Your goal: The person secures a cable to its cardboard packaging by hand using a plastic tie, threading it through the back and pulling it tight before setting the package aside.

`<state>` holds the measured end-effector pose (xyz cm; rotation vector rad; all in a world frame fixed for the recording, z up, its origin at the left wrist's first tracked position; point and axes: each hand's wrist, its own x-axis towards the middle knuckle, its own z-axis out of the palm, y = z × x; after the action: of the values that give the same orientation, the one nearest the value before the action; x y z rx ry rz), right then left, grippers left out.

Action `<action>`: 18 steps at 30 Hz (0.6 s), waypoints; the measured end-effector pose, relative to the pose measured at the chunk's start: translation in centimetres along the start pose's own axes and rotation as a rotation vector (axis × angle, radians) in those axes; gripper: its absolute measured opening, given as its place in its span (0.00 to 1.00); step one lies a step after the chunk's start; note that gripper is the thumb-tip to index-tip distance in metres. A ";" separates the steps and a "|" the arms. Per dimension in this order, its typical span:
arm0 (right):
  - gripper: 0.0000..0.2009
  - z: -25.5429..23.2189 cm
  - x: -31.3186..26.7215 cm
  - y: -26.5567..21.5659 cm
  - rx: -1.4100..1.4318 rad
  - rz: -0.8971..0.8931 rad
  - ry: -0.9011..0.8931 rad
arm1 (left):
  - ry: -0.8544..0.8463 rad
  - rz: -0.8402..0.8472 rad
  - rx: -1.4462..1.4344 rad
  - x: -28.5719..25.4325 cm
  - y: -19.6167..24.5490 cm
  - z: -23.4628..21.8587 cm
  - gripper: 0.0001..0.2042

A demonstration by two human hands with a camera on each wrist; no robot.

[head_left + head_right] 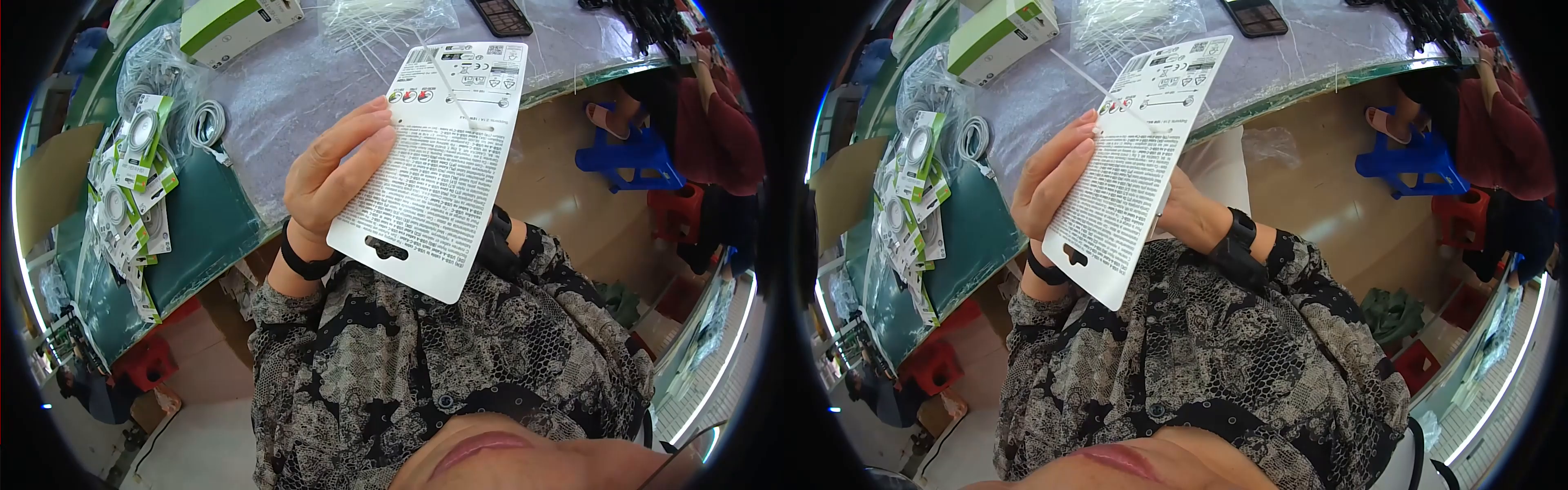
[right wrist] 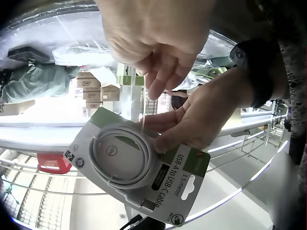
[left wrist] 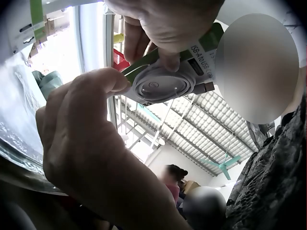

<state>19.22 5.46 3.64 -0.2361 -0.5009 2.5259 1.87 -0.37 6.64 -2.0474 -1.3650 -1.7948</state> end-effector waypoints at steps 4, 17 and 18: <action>0.13 0.4 -0.6 0.3 0.176 0.061 -0.008 | -0.031 0.012 0.043 -0.2 -0.4 -0.2 0.13; 0.08 -0.2 2.6 -2.6 -0.815 -0.502 -0.154 | 0.209 -0.669 -0.149 -4.3 -0.2 2.3 0.07; 0.08 0.2 2.8 -2.5 -0.951 -0.558 -0.103 | 0.273 -0.765 -0.234 -4.4 -0.2 2.4 0.07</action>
<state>18.04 8.84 4.61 -0.2569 -1.5429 1.6103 3.97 -1.24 2.11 -1.3429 -2.0999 -2.4951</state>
